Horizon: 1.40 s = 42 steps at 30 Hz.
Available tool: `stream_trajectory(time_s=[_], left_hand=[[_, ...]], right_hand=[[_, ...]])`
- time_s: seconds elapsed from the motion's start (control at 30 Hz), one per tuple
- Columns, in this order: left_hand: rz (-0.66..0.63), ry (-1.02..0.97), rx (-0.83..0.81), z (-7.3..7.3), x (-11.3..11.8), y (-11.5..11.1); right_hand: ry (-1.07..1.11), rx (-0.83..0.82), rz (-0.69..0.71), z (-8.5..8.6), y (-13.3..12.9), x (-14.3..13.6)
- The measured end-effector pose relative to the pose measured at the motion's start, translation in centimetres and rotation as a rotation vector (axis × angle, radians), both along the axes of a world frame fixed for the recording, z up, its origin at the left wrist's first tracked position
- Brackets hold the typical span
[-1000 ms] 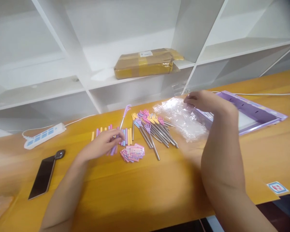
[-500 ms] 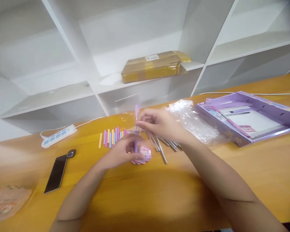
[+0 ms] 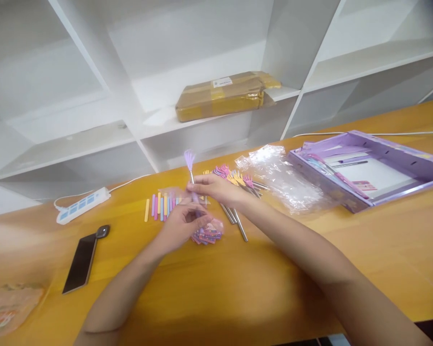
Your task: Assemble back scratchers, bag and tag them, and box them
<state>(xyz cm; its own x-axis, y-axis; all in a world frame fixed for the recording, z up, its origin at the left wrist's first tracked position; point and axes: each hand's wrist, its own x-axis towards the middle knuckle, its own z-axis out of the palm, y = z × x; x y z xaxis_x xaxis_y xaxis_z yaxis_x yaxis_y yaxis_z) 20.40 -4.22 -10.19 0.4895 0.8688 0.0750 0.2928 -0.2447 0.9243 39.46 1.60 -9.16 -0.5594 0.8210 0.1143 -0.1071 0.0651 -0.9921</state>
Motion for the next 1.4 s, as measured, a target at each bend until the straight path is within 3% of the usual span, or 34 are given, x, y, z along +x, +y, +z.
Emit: stream_trajectory(time_s=[0.13,0.27,0.33,0.43,0.57,0.7,0.93,1.13,1.4], left_hand=[[0.047,0.057,0.058,0.5,-0.3,0.3],[0.234,-0.125,0.139,1.7,-1.7,1.1],[0.294,-0.282,0.156,2.5,-2.4,1.4],[0.368,-0.527,0.227,3.9,-3.4,1.5],[0.477,-0.746,0.301,5.4,-4.7,1.4],[0.542,-0.851,0.278,6.0,-5.4,0.9],[0.476,-0.896,0.226,6.7,-5.2,-0.3],[0.437,-0.842,0.191,6.7,-5.1,-1.1],[0.418,-0.875,0.143,5.2,-2.7,-1.4]], right_hand=[[0.227,-0.050,-0.250,-0.4,0.5,-0.5],[0.236,0.178,-0.504,2.0,0.2,3.2],[0.124,0.287,-0.507,3.8,-1.0,5.5],[-0.165,0.500,-0.395,6.3,-3.7,7.9],[-0.519,0.869,-0.336,7.7,-7.0,8.2],[-0.627,1.042,-0.429,7.4,-8.5,6.5],[-0.641,1.196,-0.583,6.5,-8.7,5.4],[-0.605,1.220,-0.615,6.2,-8.4,5.6],[-0.535,1.196,-0.566,5.4,-7.6,4.5]])
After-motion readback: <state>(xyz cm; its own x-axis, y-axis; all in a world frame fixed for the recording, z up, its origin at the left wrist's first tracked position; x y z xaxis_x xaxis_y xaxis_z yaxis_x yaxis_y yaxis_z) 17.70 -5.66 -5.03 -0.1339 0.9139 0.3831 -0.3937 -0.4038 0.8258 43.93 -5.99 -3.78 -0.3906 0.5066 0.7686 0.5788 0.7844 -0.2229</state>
